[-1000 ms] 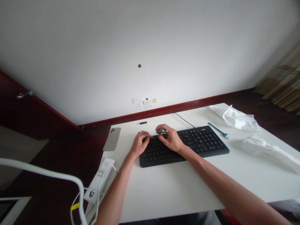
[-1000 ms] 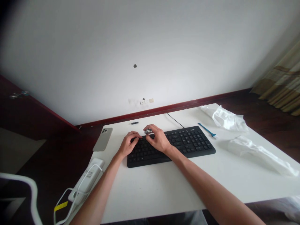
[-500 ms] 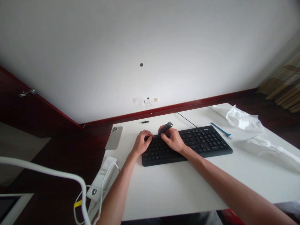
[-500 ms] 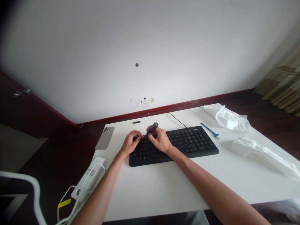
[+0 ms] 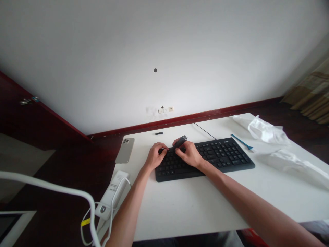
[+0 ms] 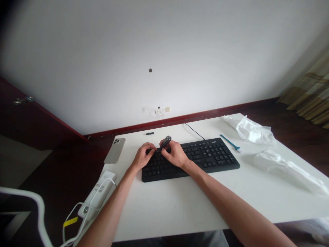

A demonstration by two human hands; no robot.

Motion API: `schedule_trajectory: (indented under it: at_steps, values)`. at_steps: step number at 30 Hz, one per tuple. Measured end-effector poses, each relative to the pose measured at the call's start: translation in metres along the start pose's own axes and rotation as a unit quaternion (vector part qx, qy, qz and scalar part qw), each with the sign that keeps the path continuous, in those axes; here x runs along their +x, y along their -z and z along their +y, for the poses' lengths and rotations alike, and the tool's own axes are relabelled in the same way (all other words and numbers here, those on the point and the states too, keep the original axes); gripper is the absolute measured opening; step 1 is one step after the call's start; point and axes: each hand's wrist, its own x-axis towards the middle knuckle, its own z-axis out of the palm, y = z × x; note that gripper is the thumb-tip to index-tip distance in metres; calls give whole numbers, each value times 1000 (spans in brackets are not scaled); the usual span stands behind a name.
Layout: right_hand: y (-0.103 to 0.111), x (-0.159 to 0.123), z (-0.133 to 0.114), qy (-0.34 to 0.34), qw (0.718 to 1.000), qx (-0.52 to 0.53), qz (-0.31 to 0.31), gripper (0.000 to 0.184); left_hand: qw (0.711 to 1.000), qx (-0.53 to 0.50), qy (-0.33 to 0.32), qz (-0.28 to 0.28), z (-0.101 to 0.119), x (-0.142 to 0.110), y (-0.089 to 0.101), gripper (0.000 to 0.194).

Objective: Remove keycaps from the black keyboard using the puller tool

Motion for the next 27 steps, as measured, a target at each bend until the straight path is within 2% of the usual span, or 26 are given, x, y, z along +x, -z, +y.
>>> schedule_trajectory:
  at_steps: [16, 22, 27]
  values:
    - [4, 1, 2, 5, 999, -36, -38, 15, 1000, -8, 8, -7, -3, 0, 0, 15]
    - [6, 3, 2, 6, 998, -16, -55, 18, 1000, -14, 7, -12, -2, 0, 1, 15]
    - [2, 0, 1, -28, 997, 31, -61, 22, 1000, -10, 11, -19, 0, 1, 3, 16]
